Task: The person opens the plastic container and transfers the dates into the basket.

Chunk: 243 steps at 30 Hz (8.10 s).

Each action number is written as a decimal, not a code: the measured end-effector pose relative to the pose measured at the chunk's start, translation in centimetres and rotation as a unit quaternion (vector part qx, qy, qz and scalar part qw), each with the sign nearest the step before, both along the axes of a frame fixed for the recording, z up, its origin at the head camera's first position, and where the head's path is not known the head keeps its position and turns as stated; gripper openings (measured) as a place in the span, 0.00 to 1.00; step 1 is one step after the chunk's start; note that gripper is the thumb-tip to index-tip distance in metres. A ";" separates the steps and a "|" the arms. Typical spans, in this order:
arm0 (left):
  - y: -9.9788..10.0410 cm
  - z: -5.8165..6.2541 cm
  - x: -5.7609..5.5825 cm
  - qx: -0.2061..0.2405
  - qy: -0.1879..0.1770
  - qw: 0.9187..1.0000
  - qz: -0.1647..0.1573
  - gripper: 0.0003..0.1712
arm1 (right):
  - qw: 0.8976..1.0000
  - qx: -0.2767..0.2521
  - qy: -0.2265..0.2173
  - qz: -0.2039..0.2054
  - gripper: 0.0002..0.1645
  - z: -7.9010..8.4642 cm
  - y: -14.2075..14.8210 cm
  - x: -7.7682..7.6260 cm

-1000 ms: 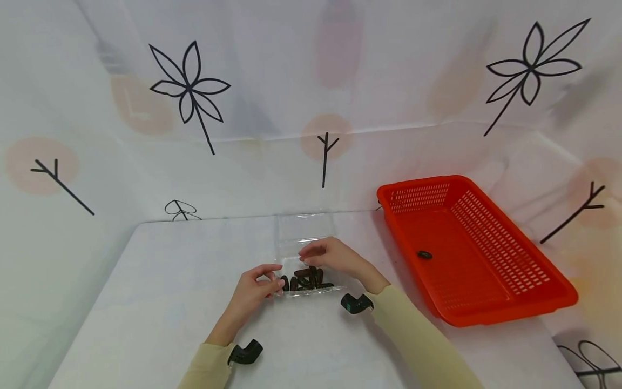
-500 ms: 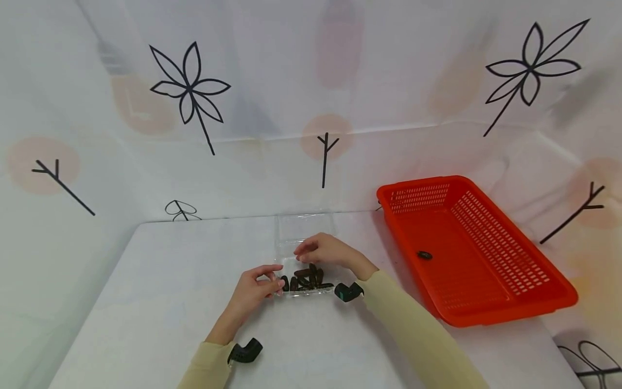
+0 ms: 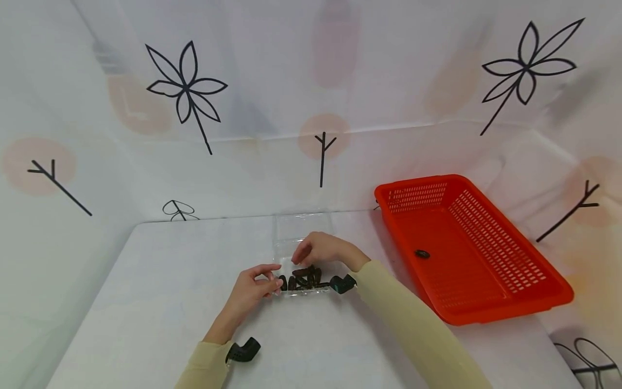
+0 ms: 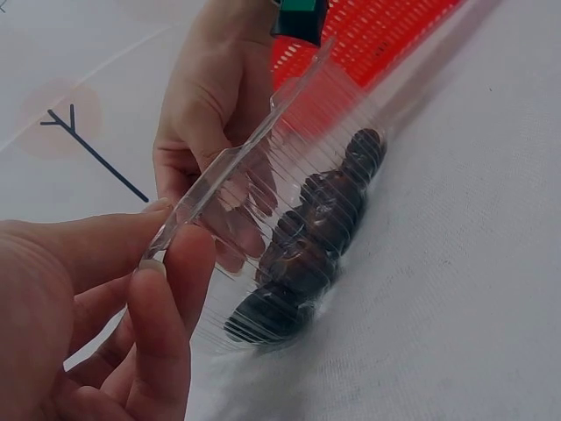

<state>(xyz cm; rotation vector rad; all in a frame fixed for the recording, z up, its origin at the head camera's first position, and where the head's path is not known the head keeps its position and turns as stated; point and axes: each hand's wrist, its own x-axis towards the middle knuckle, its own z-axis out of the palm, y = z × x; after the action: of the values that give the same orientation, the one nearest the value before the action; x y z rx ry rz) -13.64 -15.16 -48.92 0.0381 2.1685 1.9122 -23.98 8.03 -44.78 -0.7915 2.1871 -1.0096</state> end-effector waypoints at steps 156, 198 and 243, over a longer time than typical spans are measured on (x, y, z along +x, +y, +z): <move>-0.1 0.2 0.2 0.004 -0.011 1.000 -0.006 0.26 | 0.949 0.040 0.006 -0.313 0.33 4.3 30.4 4.4; 0.6 0.2 0.5 -0.007 0.015 1.000 0.012 0.24 | 0.939 0.007 0.201 -0.278 0.20 8.5 18.2 7.6; 2.1 2.2 1.1 -0.014 0.005 1.000 0.025 0.25 | 0.992 -0.062 0.077 -0.079 0.16 0.9 4.3 3.4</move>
<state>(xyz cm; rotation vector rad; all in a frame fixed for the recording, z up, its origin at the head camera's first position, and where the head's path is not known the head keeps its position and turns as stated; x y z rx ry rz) -12.51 -13.08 -46.69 -0.0106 2.2230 1.9117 -20.62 12.31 -43.85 -0.7852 2.3678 -1.2092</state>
